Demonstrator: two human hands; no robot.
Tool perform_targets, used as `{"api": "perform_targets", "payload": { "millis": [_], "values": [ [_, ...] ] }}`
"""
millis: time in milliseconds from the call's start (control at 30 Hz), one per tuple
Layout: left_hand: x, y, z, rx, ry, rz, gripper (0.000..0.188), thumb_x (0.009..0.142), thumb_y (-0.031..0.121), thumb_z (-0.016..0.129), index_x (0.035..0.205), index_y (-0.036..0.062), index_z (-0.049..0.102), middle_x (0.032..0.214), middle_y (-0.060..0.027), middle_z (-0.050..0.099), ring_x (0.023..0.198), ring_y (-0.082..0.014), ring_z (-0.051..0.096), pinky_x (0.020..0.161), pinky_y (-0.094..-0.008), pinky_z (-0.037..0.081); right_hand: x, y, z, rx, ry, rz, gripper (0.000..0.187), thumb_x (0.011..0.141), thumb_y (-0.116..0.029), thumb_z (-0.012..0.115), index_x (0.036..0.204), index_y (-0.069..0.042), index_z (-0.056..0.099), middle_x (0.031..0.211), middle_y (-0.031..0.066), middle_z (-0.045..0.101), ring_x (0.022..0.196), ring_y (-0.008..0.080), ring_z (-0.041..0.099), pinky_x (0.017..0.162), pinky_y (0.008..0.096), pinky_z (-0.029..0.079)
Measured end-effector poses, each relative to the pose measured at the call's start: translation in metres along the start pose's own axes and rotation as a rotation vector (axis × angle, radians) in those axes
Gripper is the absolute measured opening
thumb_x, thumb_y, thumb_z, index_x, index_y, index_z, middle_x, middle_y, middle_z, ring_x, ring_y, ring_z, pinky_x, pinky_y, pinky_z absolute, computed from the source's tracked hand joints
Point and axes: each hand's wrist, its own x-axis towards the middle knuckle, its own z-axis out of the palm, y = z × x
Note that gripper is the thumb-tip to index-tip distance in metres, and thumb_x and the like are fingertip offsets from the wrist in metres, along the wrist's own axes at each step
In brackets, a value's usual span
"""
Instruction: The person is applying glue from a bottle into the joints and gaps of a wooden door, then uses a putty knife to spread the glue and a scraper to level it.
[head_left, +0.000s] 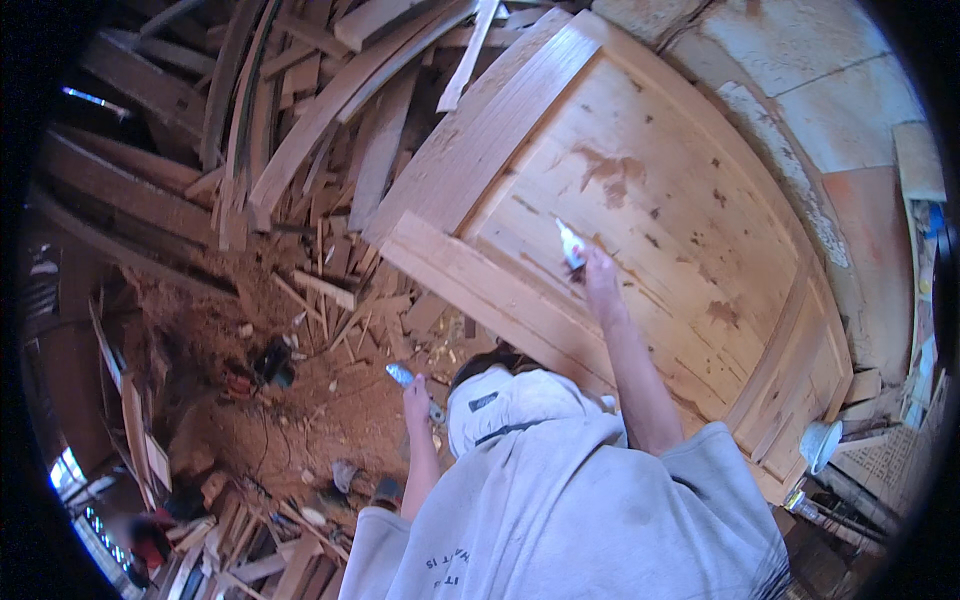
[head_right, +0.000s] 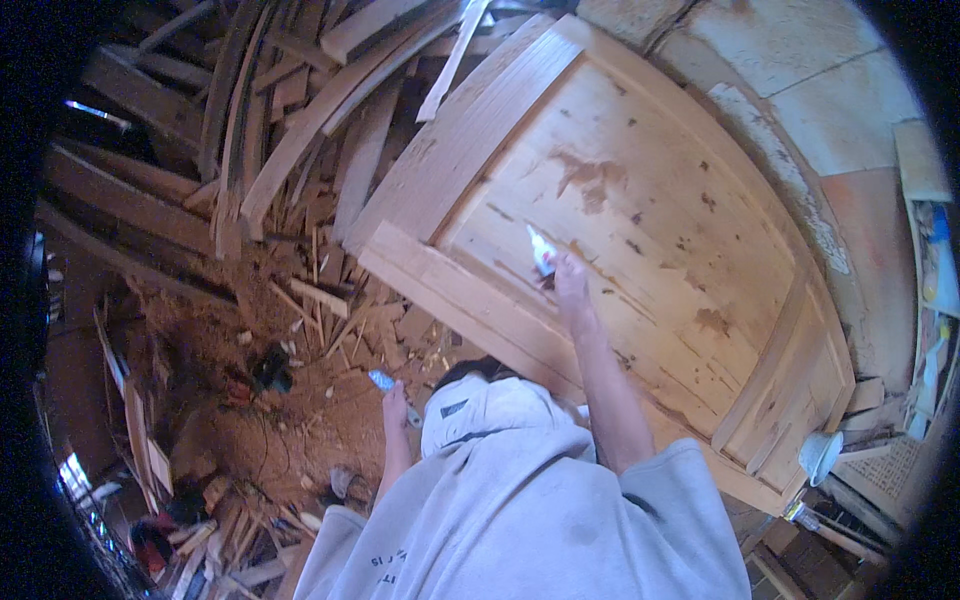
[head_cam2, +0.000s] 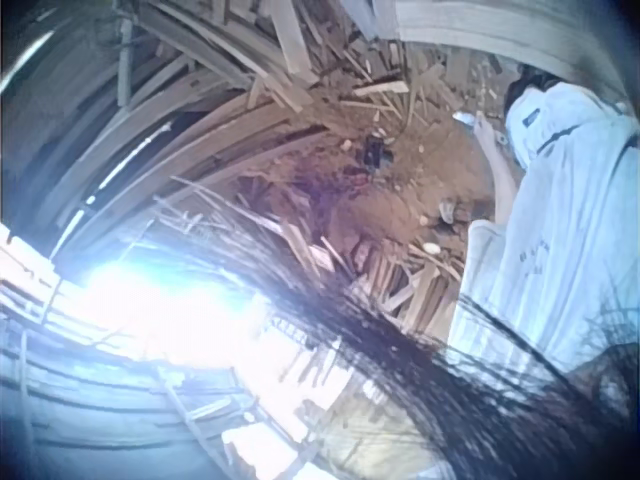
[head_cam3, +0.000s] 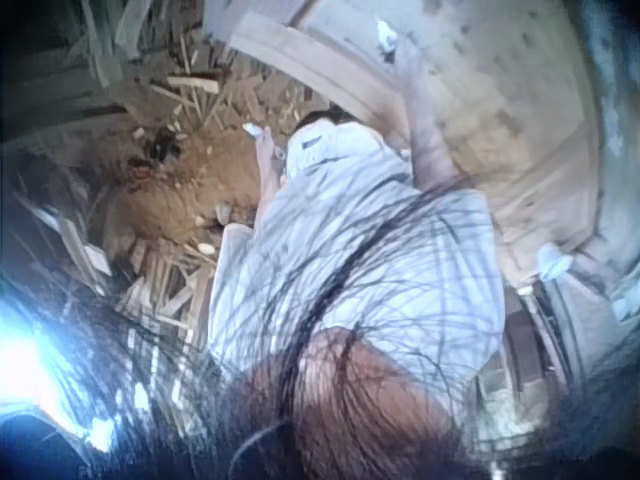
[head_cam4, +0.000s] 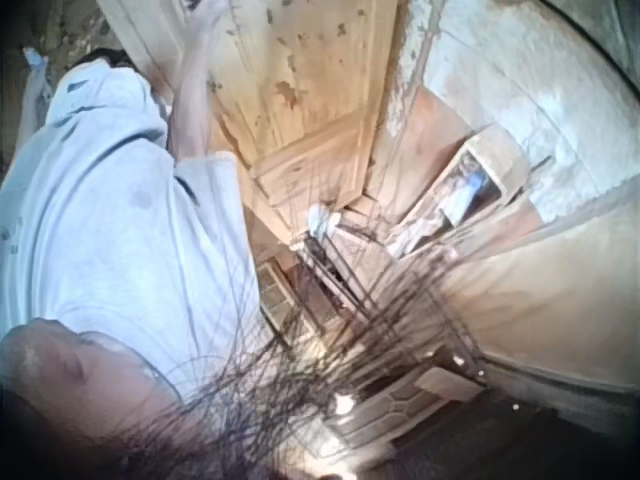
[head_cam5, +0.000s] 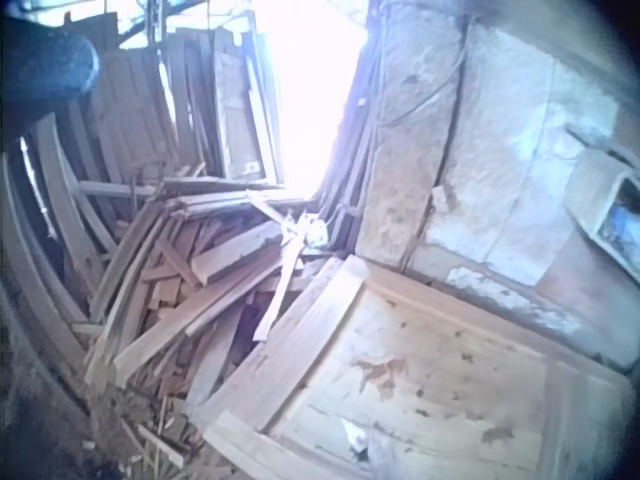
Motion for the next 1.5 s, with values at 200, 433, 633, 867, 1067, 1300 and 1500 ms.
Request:
{"api": "perform_targets", "payload": {
  "millis": [200, 433, 633, 867, 1067, 1300, 1500],
  "values": [
    [0.005, 0.009, 0.008, -0.081, -0.145, -0.039, 0.037, 0.101, 0.031, 0.045, 0.106, 0.0003, 0.066, 0.062, 0.0025, 0.045, 0.054, -0.0085, 0.046, 0.051, -0.0260, 0.041, -0.063, 0.013, -0.014, 0.449, -0.309, 0.226, 0.021, 0.091, -0.026, 0.052, 0.102, -0.009, 0.058, 0.092, 0.0039, 0.064, 0.083, 0.0162, 0.060, 0.079, 0.0348, 0.047],
    [-0.028, 0.079, 0.019, 0.086, -0.039, 0.346, 0.040, 0.101, 0.034, 0.047, 0.100, 0.0015, 0.071, 0.061, 0.0017, 0.050, 0.055, -0.0084, 0.046, 0.052, -0.0265, 0.040, -0.104, 0.020, -0.026, 0.558, -0.367, 0.267, 0.022, 0.093, -0.029, 0.058, 0.110, -0.016, 0.053, 0.095, 0.0014, 0.060, 0.087, 0.0140, 0.058, 0.077, 0.0337, 0.046],
    [-0.074, 0.171, 0.035, 0.006, 0.007, 0.611, 0.032, 0.100, 0.027, 0.051, 0.103, 0.0031, 0.071, 0.073, 0.0018, 0.051, 0.061, -0.0083, 0.042, 0.058, -0.0240, 0.036, -0.112, 0.010, -0.025, 0.511, -0.457, 0.184, 0.021, 0.097, -0.023, 0.057, 0.114, -0.012, 0.056, 0.098, -0.0006, 0.059, 0.085, 0.0109, 0.056, 0.077, 0.0294, 0.046],
    [-0.159, 0.245, 0.089, 0.005, -0.452, 0.777, 0.035, 0.091, 0.021, 0.060, 0.123, 0.0058, 0.061, 0.076, 0.0025, 0.048, 0.062, -0.0069, 0.048, 0.055, -0.0214, 0.040, -0.153, -0.002, -0.018, 0.499, -0.667, 0.184, 0.031, 0.097, -0.023, 0.058, 0.124, -0.007, 0.055, 0.106, 0.0015, 0.062, 0.095, 0.0105, 0.060, 0.085, 0.0273, 0.049],
    [-0.191, 0.208, 0.145, 0.070, -0.515, 0.848, 0.041, 0.091, 0.019, 0.064, 0.128, 0.0020, 0.057, 0.104, -0.0083, 0.065, 0.082, -0.0107, 0.062, 0.072, -0.0227, 0.050, -0.171, 0.023, -0.049, 0.451, -0.770, 0.199, 0.036, 0.097, -0.028, 0.058, 0.129, -0.011, 0.053, 0.113, 0.0013, 0.062, 0.100, 0.0111, 0.060, 0.089, 0.0282, 0.050],
    [-0.253, 0.176, 0.181, 0.249, -0.505, 0.773, 0.035, 0.091, 0.024, 0.065, 0.120, 0.0059, 0.065, 0.111, -0.0141, 0.050, 0.103, -0.0218, 0.055, 0.089, -0.0347, 0.045, -0.203, 0.054, -0.113, 0.482, -0.839, 0.129, 0.035, 0.100, -0.020, 0.051, 0.132, -0.003, 0.050, 0.120, 0.0086, 0.060, 0.109, 0.0187, 0.060, 0.099, 0.0352, 0.048],
    [-0.347, 0.177, 0.232, 0.247, -0.595, 0.858, 0.033, 0.097, 0.030, 0.058, 0.120, 0.0083, 0.065, 0.096, -0.0031, 0.051, 0.079, -0.0100, 0.056, 0.071, -0.0248, 0.048, -0.227, 0.082, -0.191, 0.431, -0.775, 0.071, 0.033, 0.100, -0.019, 0.052, 0.129, -0.004, 0.052, 0.118, 0.0062, 0.061, 0.106, 0.0155, 0.059, 0.097, 0.0325, 0.048]
  ]
}}
